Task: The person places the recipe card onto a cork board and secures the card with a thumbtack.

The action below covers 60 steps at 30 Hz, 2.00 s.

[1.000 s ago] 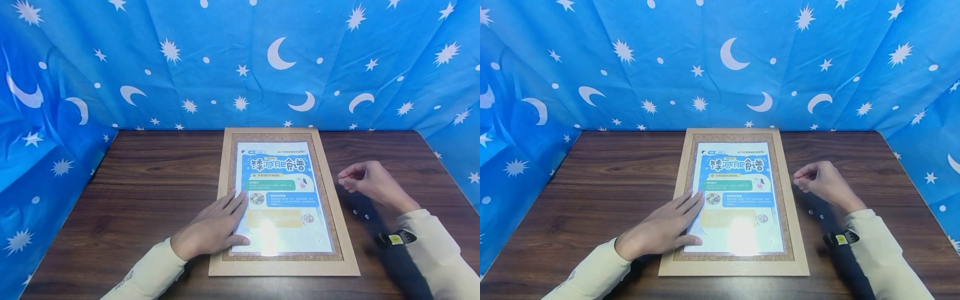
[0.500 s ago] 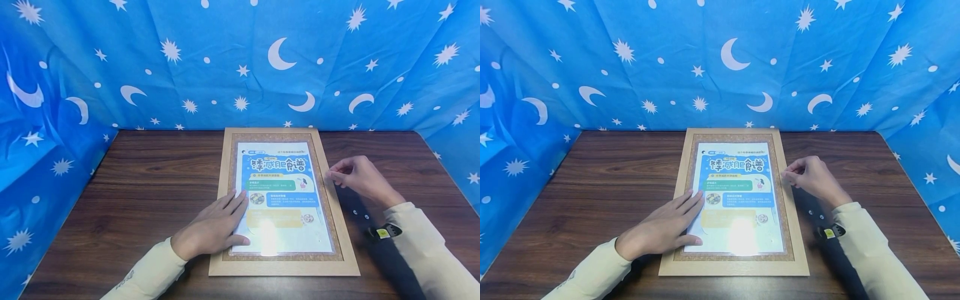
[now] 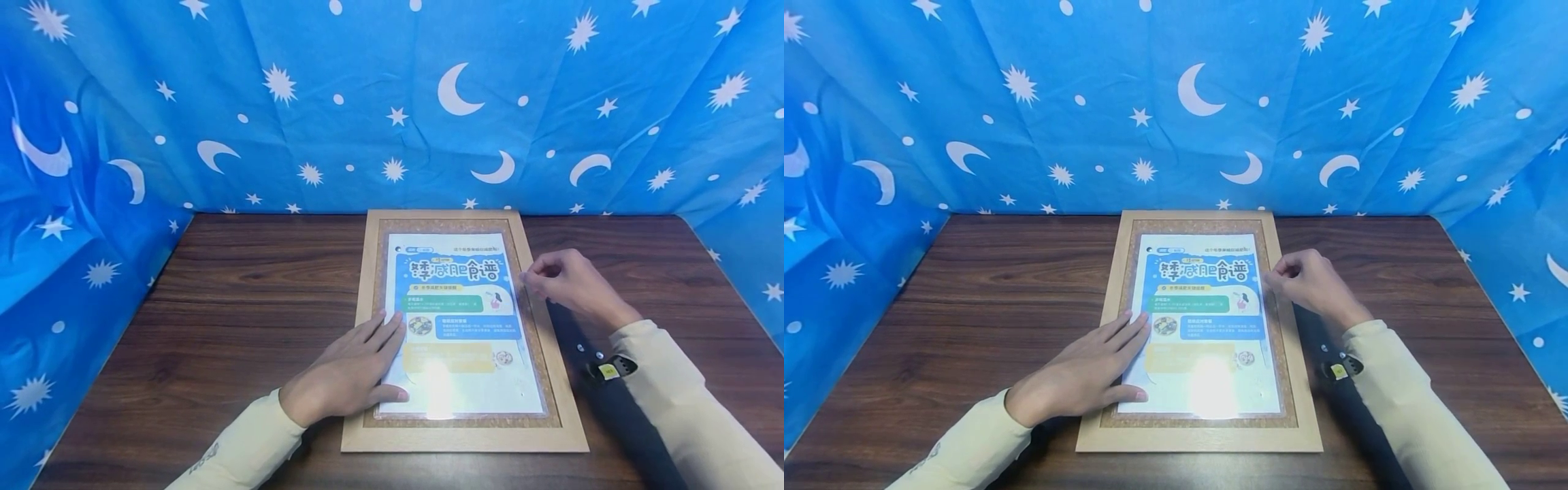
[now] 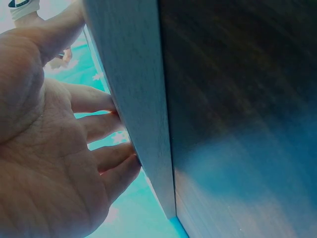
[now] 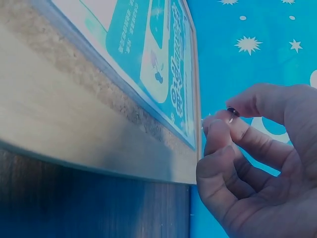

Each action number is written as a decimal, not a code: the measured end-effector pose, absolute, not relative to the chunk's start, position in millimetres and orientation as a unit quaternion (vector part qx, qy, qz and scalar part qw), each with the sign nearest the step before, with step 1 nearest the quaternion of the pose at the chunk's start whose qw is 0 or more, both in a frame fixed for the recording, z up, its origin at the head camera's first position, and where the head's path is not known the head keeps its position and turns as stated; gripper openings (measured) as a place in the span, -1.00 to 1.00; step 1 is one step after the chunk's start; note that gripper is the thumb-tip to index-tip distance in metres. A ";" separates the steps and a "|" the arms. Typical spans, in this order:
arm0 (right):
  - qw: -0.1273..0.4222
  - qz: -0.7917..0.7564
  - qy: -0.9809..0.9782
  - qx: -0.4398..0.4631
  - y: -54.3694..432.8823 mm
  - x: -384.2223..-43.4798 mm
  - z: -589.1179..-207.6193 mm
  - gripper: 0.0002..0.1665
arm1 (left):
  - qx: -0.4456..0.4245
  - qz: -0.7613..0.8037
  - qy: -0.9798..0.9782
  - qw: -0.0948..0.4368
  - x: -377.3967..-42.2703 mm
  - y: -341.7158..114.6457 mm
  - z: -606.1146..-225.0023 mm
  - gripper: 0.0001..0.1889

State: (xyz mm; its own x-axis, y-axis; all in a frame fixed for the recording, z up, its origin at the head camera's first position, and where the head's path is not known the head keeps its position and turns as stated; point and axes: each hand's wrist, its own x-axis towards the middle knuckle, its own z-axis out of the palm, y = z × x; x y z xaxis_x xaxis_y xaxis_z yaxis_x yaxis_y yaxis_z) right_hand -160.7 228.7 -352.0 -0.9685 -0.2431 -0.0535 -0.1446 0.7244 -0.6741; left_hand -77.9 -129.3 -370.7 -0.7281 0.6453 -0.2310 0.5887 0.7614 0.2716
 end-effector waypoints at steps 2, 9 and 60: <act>0.070 -0.361 0.924 -0.103 227.0 -162.6 -352.7 -0.78 | 0.335 0.089 0.925 0.156 -77.9 -129.2 -371.0 -0.04; 0.092 -0.402 0.908 -0.075 222.1 -172.5 -352.5 -0.79 | 0.340 0.083 0.924 0.152 -78.5 -128.9 -372.2 -0.03; 0.179 -0.490 0.849 0.079 193.2 -258.7 -365.5 -0.75 | 0.332 0.079 0.926 0.161 -78.6 -127.8 -372.9 -0.03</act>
State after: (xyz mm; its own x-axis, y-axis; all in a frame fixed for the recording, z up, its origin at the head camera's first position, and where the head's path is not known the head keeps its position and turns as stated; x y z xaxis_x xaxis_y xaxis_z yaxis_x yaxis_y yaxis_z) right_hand -258.7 193.2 -365.5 -0.9232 -0.0422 -0.3821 0.3097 0.5070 -0.8044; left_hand -78.6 -127.8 -372.9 -0.7278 0.6403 -0.2455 0.5896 0.7671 0.2527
